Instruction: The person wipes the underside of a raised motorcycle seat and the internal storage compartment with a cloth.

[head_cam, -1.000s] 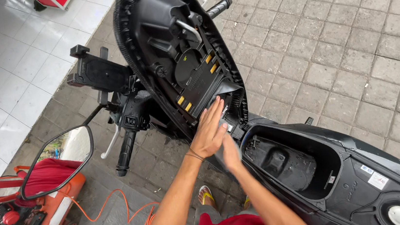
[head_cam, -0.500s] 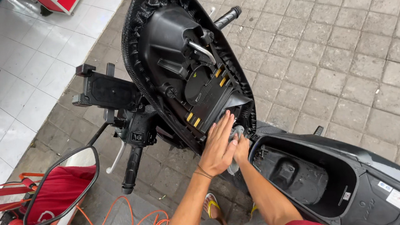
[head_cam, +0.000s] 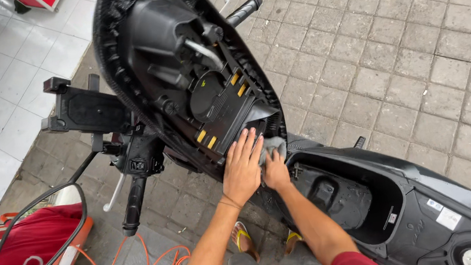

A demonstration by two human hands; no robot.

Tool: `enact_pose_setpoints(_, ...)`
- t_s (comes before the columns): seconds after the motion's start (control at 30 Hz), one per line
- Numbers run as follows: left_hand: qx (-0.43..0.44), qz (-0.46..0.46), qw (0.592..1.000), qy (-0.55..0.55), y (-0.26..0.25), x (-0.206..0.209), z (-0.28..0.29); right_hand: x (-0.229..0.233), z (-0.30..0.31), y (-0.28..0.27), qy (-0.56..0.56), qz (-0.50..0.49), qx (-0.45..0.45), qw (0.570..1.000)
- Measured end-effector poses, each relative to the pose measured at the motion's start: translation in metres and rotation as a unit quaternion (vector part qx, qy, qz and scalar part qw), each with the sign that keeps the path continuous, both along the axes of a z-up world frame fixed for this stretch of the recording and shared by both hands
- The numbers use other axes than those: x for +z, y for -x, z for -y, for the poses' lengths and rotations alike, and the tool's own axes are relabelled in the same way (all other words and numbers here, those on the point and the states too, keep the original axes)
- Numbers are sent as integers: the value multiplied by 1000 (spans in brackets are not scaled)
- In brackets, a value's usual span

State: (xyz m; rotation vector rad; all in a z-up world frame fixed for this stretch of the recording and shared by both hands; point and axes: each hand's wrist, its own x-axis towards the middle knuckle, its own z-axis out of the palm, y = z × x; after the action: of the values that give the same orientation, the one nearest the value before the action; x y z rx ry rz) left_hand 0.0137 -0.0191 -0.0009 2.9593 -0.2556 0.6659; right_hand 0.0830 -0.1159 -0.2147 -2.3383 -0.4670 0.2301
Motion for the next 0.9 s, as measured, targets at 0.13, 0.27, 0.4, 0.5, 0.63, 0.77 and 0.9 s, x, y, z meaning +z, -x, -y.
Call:
enact_pose_setpoints(0.13, -3, -21, 1000, 2, 6, 1, 1, -46, -3, -26, 163, -41, 113, 979)
enact_pose_setpoints(0.27, -4, -19, 1000, -15, -2, 1, -3, -27, 5, -52, -69, -130, -76, 986)
enact_pose_setpoints(0.4, -1, -12, 1000, -8, -1, -2, -1, 67, -6, -28, -228, -50, -268, 935)
enact_pose_setpoints(0.5, -4, -20, 1000, 11, 6, 1, 1, 56, -12, -15, -241, 71, -232, 940)
enact_pose_setpoints(0.63, -11, -24, 1000, 11, -3, 4, -6, 56, -8, -26, -213, 52, -159, 963)
enact_pose_setpoints(0.77, -15, -29, 999, 7, 3, 0, 1, 93, 13, -27, -200, 45, -142, 968)
enact_pose_setpoints(0.9, -12, -20, 1000, 21, 4, 4, 4, 91, -6, -19, -244, 93, -200, 944)
